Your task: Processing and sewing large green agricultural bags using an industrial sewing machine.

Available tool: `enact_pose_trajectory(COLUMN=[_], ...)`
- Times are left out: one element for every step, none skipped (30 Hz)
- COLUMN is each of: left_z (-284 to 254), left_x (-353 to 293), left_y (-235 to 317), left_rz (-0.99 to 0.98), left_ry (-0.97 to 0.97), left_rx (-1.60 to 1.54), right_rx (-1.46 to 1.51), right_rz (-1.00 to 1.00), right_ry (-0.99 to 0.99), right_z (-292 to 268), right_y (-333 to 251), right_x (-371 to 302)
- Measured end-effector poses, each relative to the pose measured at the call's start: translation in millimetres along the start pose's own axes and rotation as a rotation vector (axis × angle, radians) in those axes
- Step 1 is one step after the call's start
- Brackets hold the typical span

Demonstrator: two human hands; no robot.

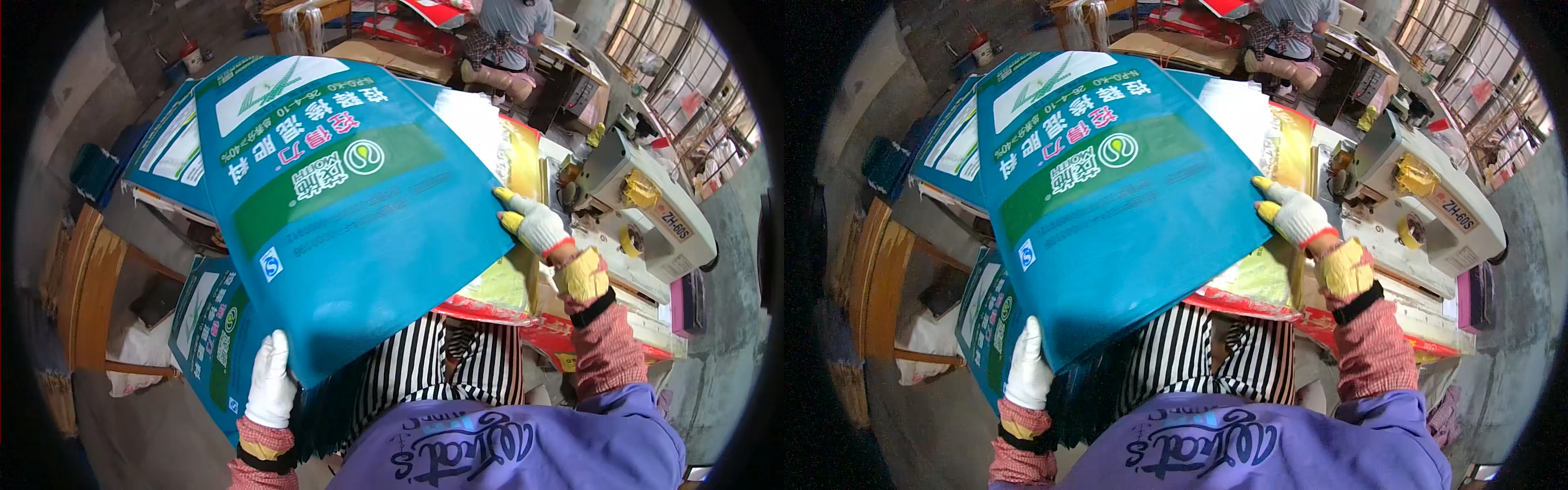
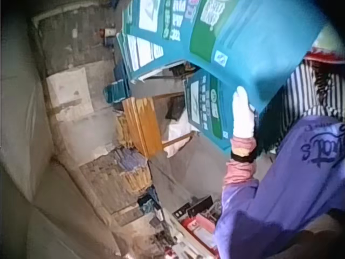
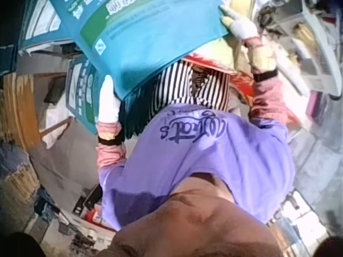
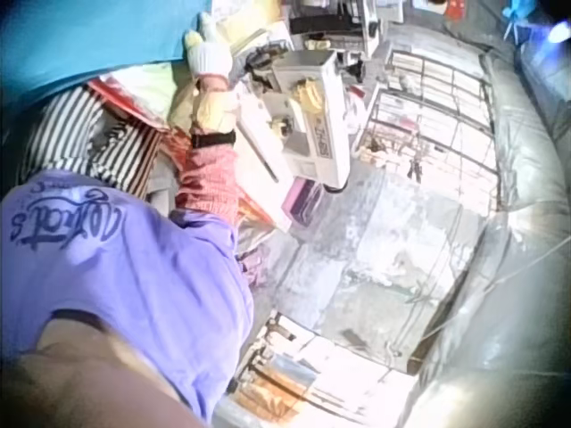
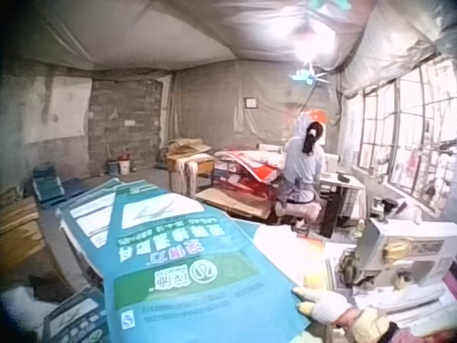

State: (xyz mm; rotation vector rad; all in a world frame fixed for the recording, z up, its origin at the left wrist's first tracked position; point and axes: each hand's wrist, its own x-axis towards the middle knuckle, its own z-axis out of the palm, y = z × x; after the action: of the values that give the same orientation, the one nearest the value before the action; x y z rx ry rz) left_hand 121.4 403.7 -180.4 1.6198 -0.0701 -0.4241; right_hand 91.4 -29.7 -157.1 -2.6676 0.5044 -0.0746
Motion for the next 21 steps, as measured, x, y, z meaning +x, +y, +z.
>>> enact_pose_trajectory(left_z=[0,1,6,11,11,10,10,12,9,6,2,1,-1,-1,2,-1,-8,-15,-18,-16,-24], left_x=[0,1,3,5,8,10,11,11,10,8,3,-8,-20,-30,-37,-42,-51,-61,-65,-73,-83], left_y=[1,4,6,2,-2,-8,-9,-7,-7,-5,-2,17,33,44,48,44,31,17,12,12,7], left_rz=[-0.004,0.006,0.018,-0.105,-0.104,-0.076,-0.047,0.061,0.062,0.135,0.206,0.194,0.277,0.213,0.156,0.113,0.103,0.027,-0.043,-0.12,-0.125], left_ry=[0.005,0.002,-0.018,0.033,0.034,0.067,0.095,0.137,0.138,0.155,0.177,0.168,0.14,0.146,0.141,0.137,0.172,0.189,0.188,0.189,0.198], left_rx=[0.001,0.128,0.252,-0.026,-0.03,-0.025,-0.019,0.14,0.135,0.174,0.214,0.235,0.283,0.244,0.2,0.171,0.184,0.085,-0.02,-0.051,-0.024], right_rx=[-0.07,-0.102,-0.144,-0.104,-0.126,-0.076,-0.029,-0.035,0.864,1.721,1.64,0.801,-0.056,-0.058,0.388,0.842,0.866,0.853,0.829,0.805,0.801], right_rz=[-0.017,-0.049,-0.068,-0.135,-0.172,-0.196,-0.217,-0.22,0.164,0.571,0.527,0.079,-0.332,-0.329,-0.394,-0.463,-0.478,-0.51,-0.533,-0.556,-0.586], right_ry=[0.086,0.233,0.385,0.551,0.713,0.798,0.887,0.887,0.708,0.389,0.306,0.342,0.326,0.332,0.267,0.18,0.153,0.113,0.087,0.063,0.034], right_z=[4,12,18,24,32,40,46,50,56,61,71,68,62,75,95,106,115,117,113,106,103], right_y=[-6,-7,-4,-6,-10,-20,-32,-41,-51,-59,-59,-68,-75,-62,-36,-21,-32,-44,-54,-65,-84], right_x=[-10,-16,-26,-33,-48,-65,-81,-89,-94,-97,-93,-93,-94,-89,-81,-74,-66,-60,-54,-42,-29])
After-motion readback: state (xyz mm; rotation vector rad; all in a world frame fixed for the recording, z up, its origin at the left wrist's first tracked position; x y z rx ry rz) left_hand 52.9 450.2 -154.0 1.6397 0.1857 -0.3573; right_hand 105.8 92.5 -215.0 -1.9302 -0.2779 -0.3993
